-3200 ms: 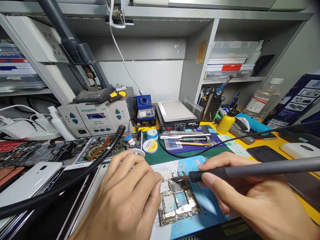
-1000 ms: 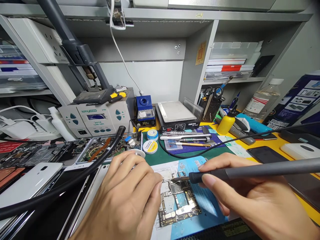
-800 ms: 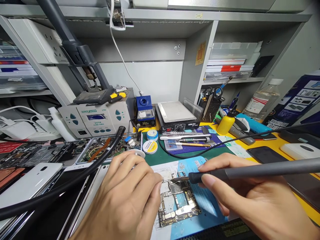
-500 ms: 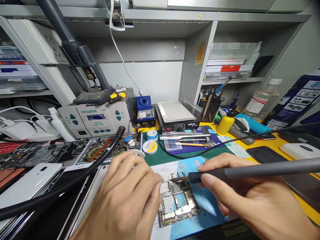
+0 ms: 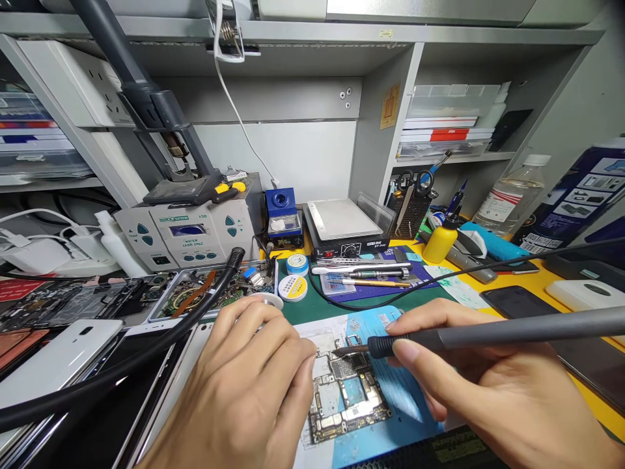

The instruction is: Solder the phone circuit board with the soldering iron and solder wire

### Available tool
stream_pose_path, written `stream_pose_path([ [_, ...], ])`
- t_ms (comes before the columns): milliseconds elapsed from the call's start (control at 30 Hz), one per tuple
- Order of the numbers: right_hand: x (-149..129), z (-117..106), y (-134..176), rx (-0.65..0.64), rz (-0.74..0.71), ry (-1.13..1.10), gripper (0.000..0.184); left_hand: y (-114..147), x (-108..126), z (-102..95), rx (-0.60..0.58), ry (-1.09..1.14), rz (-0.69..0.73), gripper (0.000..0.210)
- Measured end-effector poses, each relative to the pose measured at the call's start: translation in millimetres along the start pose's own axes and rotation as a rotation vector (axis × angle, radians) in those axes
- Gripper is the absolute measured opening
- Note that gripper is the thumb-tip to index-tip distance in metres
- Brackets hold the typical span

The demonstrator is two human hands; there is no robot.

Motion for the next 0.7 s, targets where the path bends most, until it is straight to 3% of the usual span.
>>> stream_pose_path([
  [300, -5.0, 0.3, -1.4, 0.006, -0.034, -0.02, 0.016, -0.8, 0.8, -2.2, -0.01, 0.004, 0.008, 0.014],
  [700, -0.7, -1.7, -0.3, 0.032, 0.031, -0.05, 0.018, -0.1, -0.8, 1.4, -0.014, 0.021, -0.012, 0.015],
])
Point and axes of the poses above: each hand's wrist, its own y-axis away from the middle knuckle, its own z-axis out of the palm, x = y × z, the point moved 9 cm from there along -y, towards the middle knuckle, and after that the axes turned 6 degrees about z, right-handed, at the moved point
